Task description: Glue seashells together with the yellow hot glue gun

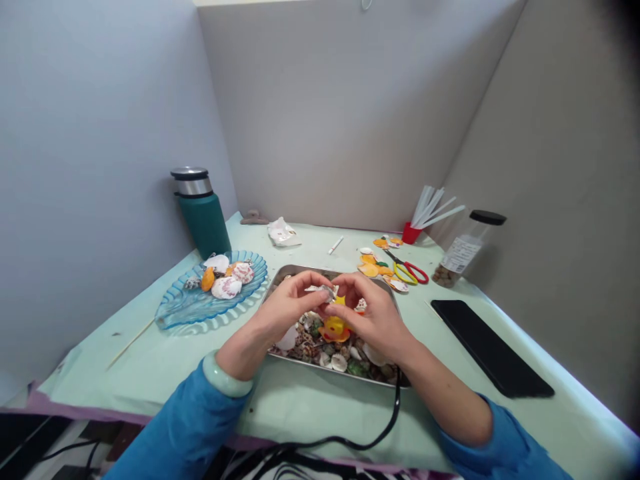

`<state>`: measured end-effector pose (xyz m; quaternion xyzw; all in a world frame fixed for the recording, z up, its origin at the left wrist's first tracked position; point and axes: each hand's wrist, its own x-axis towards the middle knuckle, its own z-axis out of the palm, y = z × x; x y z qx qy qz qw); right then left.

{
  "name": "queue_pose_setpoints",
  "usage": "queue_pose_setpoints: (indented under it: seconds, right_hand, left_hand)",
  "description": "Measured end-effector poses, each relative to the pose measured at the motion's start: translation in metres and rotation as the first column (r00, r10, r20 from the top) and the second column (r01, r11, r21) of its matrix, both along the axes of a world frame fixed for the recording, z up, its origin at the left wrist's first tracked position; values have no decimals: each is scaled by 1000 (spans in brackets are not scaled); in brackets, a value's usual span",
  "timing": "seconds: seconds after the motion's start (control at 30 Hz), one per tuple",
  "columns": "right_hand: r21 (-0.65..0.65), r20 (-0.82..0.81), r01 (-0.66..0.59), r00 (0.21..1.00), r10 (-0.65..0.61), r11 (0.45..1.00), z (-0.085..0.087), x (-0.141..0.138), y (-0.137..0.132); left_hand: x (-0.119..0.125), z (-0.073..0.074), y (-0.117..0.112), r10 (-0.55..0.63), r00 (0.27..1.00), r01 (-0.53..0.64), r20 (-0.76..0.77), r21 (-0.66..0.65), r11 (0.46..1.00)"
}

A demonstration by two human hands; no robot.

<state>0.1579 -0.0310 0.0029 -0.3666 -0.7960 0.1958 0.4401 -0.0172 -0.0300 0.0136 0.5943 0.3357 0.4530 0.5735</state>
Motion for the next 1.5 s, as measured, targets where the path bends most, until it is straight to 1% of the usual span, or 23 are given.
queue_pose_setpoints:
  seconds: [0.13, 0.23, 0.33, 0.4, 0.5, 0.67, 0.87, 1.07, 1.2, 1.37, 1.5]
  right_hand:
    - [61, 55, 63, 996, -67, 996, 0, -1, -2]
    - [105, 77, 61, 995, -70, 993, 0, -1, -3]
    - [136, 98, 43, 994, -56, 990, 0, -1, -4]
    - [151, 99, 45, 993, -60, 988, 0, -1, -5]
    - [181, 75, 63, 994, -78, 981, 1, -1, -7]
    - [229, 49, 37, 998, -49, 973, 3, -2, -8]
    - [210, 56, 43, 997, -56, 977, 1, -3, -8]
    - [240, 44, 100, 992, -114, 966, -1, -2, -5]
    - [250, 58, 108, 990, -126, 962, -1, -1, -5]
    - [259, 117, 76, 987, -109, 963, -1, -2, -6]
    - [255, 140, 61, 985, -99, 965, -1, -2, -5]
  left_hand:
    - [0, 2, -2, 12, 1000, -12, -12, 21, 1000]
    - [-1, 2, -1, 19, 1000, -18, -17, 62, 998]
    - [-2, 1, 0, 53, 999, -54, 7, 64, 996]
    - [-2, 1, 0, 57, 998, -58, 17, 69, 996]
    - [-2, 1, 0, 42, 999, -42, 6, 89, 995]
    - [-3, -1, -2, -8, 1000, 6, 20, 88, 996]
    - [-1, 0, -3, -111, 990, 98, 86, 135, 986]
    - [-2, 1, -3, -113, 992, 103, 50, 168, 980]
    - [-2, 1, -2, -83, 996, 74, 41, 174, 982]
    - [-1, 0, -1, -4, 999, 0, 35, 126, 992]
    - [0, 0, -1, 24, 999, -27, 29, 113, 993]
